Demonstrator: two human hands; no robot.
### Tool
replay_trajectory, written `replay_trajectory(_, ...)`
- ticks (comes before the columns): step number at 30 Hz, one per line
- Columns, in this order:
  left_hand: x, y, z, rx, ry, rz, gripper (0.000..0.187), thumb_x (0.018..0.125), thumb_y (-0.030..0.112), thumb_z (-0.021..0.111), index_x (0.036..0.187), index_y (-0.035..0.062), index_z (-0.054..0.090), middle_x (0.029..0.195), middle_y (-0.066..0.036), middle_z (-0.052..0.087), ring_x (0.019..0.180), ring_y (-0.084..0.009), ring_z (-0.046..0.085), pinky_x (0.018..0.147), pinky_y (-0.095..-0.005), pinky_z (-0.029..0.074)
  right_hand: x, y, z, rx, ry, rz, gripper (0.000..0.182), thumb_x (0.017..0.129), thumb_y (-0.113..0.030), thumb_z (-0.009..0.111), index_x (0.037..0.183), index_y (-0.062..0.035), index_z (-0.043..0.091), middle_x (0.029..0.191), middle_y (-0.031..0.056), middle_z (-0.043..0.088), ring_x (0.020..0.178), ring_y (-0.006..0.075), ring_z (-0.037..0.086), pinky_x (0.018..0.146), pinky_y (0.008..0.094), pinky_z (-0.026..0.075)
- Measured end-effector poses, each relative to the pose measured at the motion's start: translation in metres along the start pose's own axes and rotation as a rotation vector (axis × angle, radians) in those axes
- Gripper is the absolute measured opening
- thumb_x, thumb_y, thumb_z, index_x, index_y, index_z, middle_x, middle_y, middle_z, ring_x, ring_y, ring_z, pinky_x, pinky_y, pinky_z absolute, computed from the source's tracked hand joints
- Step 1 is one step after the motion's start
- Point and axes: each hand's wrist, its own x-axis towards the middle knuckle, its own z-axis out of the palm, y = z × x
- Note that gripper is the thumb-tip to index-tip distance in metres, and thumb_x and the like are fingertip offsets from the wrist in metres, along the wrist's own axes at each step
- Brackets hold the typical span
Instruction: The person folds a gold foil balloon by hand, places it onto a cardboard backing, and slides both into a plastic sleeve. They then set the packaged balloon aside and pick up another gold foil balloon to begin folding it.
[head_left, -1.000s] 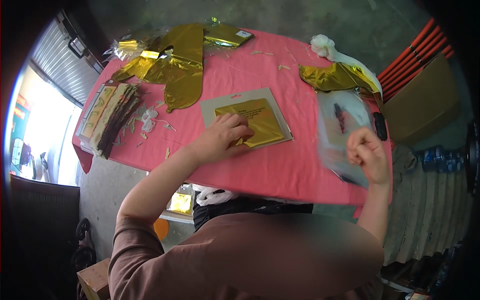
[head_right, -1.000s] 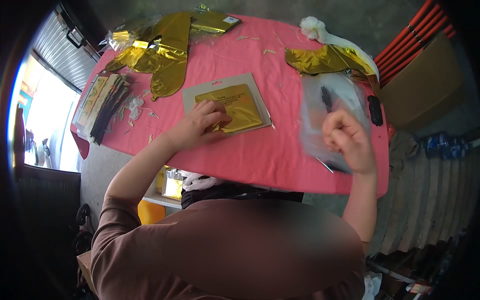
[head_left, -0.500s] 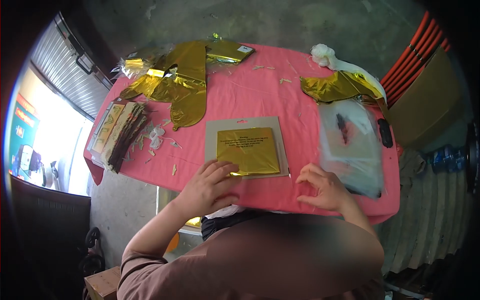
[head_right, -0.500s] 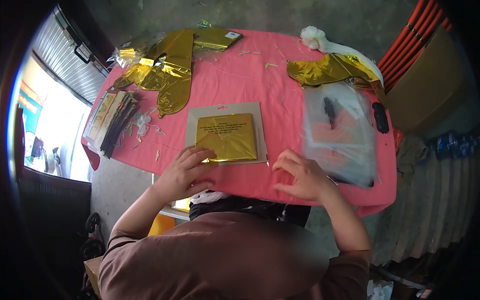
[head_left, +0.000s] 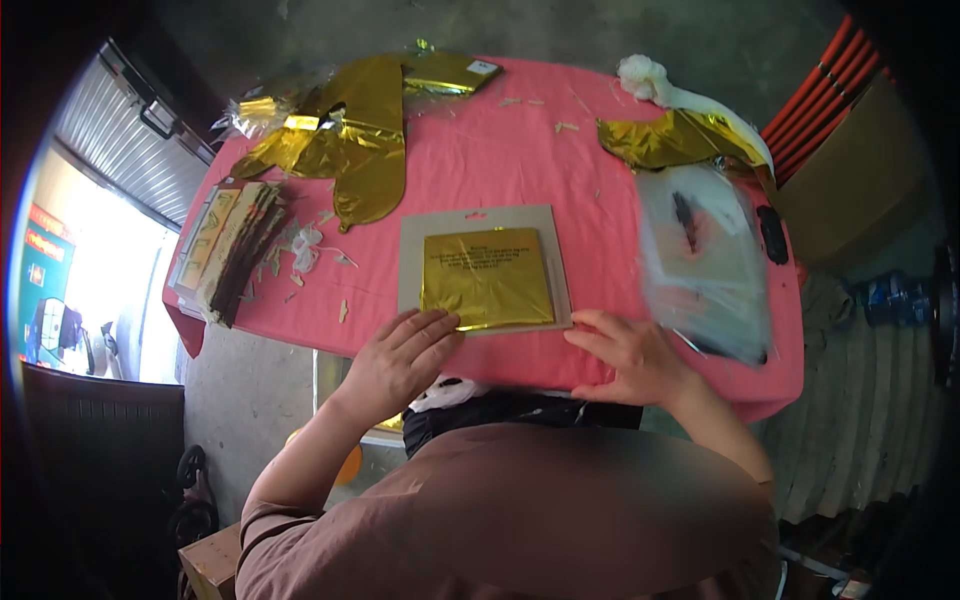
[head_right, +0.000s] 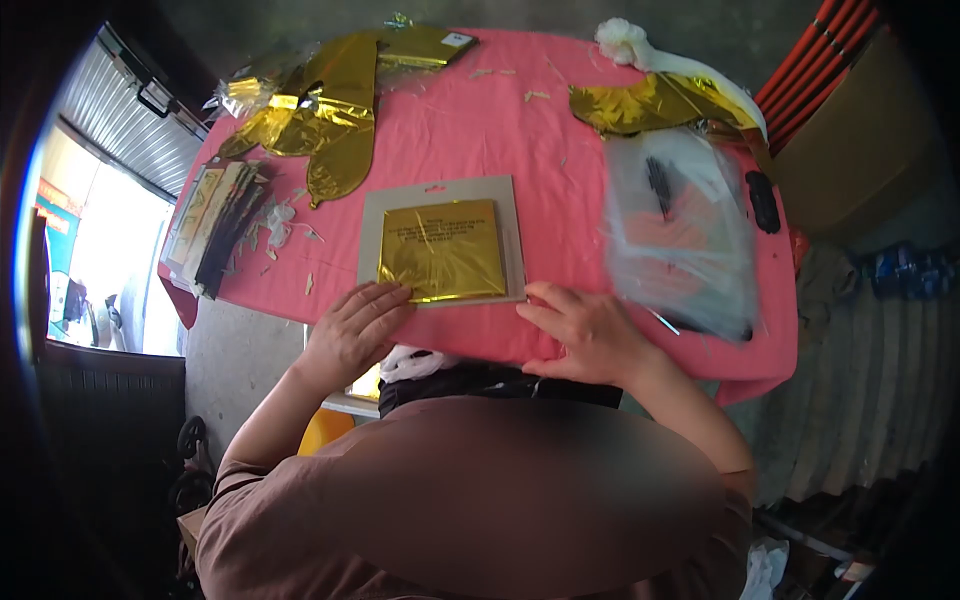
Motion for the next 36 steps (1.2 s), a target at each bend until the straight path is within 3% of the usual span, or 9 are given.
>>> replay_trajectory(6, -0.009, 0.003, 0.002, -0.14, 0.127, -0.041, 0.023, 0.07, 0.007, 0.07, 0.092, 0.0021, 0.063, 0.113, -0.013, 0.06, 0.108, -0.0312, 0.056, 0.088, -0.0394, 0.048, -0.004, -0.003, 0.008, -0.006, 0.035, 0.028, 0.057, 0.059, -0.032, 0.08, 0.106, -0.006, 0.061, 0.115, 0.0119, 0.055, 0.091, 0.0272, 0.062, 0.071, 0.0356, 0.052)
replay_trajectory(10, -0.011, 0.004, 0.0, -0.092, 0.166, 0.023, 0.021, 0.07, 0.007, 0.07, 0.089, 0.0023, 0.063, 0.106, -0.012, 0.062, 0.102, -0.0291, 0.058, 0.084, -0.038, 0.049, -0.006, -0.004, 0.01, -0.005, 0.067, -0.036, 0.052, 0.059, -0.029, 0.081, 0.101, -0.0061, 0.062, 0.113, 0.011, 0.056, 0.085, 0.0255, 0.062, 0.066, 0.0348, 0.052)
replay_trajectory(18, -0.01, 0.003, 0.006, -0.188, 0.316, -0.083, 0.013, 0.071, 0.004, 0.069, 0.082, 0.003, 0.063, 0.083, -0.007, 0.062, 0.079, -0.0258, 0.061, 0.068, -0.0346, 0.05, 0.005, -0.009, 0.015, -0.008, 0.143, -0.049, 0.037, 0.062, -0.026, 0.08, 0.086, -0.0056, 0.06, 0.102, 0.0093, 0.06, 0.079, 0.0247, 0.063, 0.063, 0.034, 0.051)
replay_trajectory(21, -0.007, 0.004, 0.004, -0.251, 0.317, -0.162, 0.011, 0.072, 0.003, 0.069, 0.081, 0.0021, 0.062, 0.079, -0.008, 0.062, 0.076, -0.0261, 0.061, 0.068, -0.035, 0.05, 0.007, -0.006, 0.022, 0.037, 0.196, -0.041, 0.029, 0.064, -0.019, 0.079, 0.081, -0.0056, 0.06, 0.097, 0.0094, 0.061, 0.076, 0.0253, 0.063, 0.06, 0.0335, 0.051)
replay_trajectory(24, -0.005, 0.003, 0.002, -0.286, 0.291, -0.202, 0.009, 0.073, 0.003, 0.069, 0.078, 0.0015, 0.061, 0.077, -0.008, 0.061, 0.073, -0.0247, 0.06, 0.063, -0.0339, 0.05, 0.013, 0.001, 0.026, 0.075, 0.232, -0.026, 0.019, 0.069, -0.008, 0.075, 0.078, -0.0038, 0.059, 0.09, 0.0085, 0.06, 0.069, 0.0193, 0.062, 0.057, 0.0283, 0.048)
replay_trajectory(26, -0.004, 0.01, 0.0, -0.321, 0.286, -0.308, 0.009, 0.073, 0.003, 0.068, 0.077, 0.0016, 0.061, 0.077, -0.008, 0.061, 0.072, -0.0237, 0.059, 0.061, -0.033, 0.05, 0.017, 0.0, 0.027, 0.398, 0.24, 0.195, 0.01, 0.074, 0.0, 0.068, 0.075, -0.0018, 0.058, 0.084, 0.0047, 0.058, 0.065, 0.0098, 0.056, 0.054, 0.0232, 0.044)
replay_trajectory(29, -0.008, 0.008, 0.0, -0.336, 0.319, -0.432, 0.008, 0.073, 0.004, 0.068, 0.075, 0.0021, 0.06, 0.076, -0.007, 0.061, 0.067, -0.0211, 0.058, 0.054, -0.0309, 0.048, 0.023, -0.001, 0.021, 0.599, 0.165, 0.399, 0.009, 0.076, 0.003, 0.066, 0.074, -0.0007, 0.057, 0.081, 0.0008, 0.056, 0.065, 0.0036, 0.05, 0.053, 0.0202, 0.04)
replay_trajectory(33, -0.01, 0.008, -0.002, -0.366, 0.28, -0.605, 0.009, 0.075, 0.008, 0.067, 0.074, 0.0038, 0.059, 0.069, -0.007, 0.055, 0.064, -0.0215, 0.057, 0.055, -0.0318, 0.047, 0.031, 0.008, 0.021, 0.707, 0.046, 0.562, 0.012, 0.077, 0.003, 0.065, 0.07, -0.0007, 0.056, 0.077, -0.0007, 0.056, 0.059, 0.0038, 0.052, 0.051, 0.0185, 0.04)
replay_trajectory(36, -0.009, 0.002, -0.003, -0.25, 0.166, -0.647, 0.012, 0.076, 0.008, 0.069, 0.081, 0.0025, 0.06, 0.078, -0.007, 0.058, 0.059, -0.0166, 0.059, 0.053, -0.0291, 0.046, 0.042, 0.005, 0.011, 0.686, -0.031, 0.635, 0.014, 0.076, 0.002, 0.065, 0.07, -0.0012, 0.054, 0.068, -0.0003, 0.055, 0.056, 0.0046, 0.053, 0.05, 0.0191, 0.041)
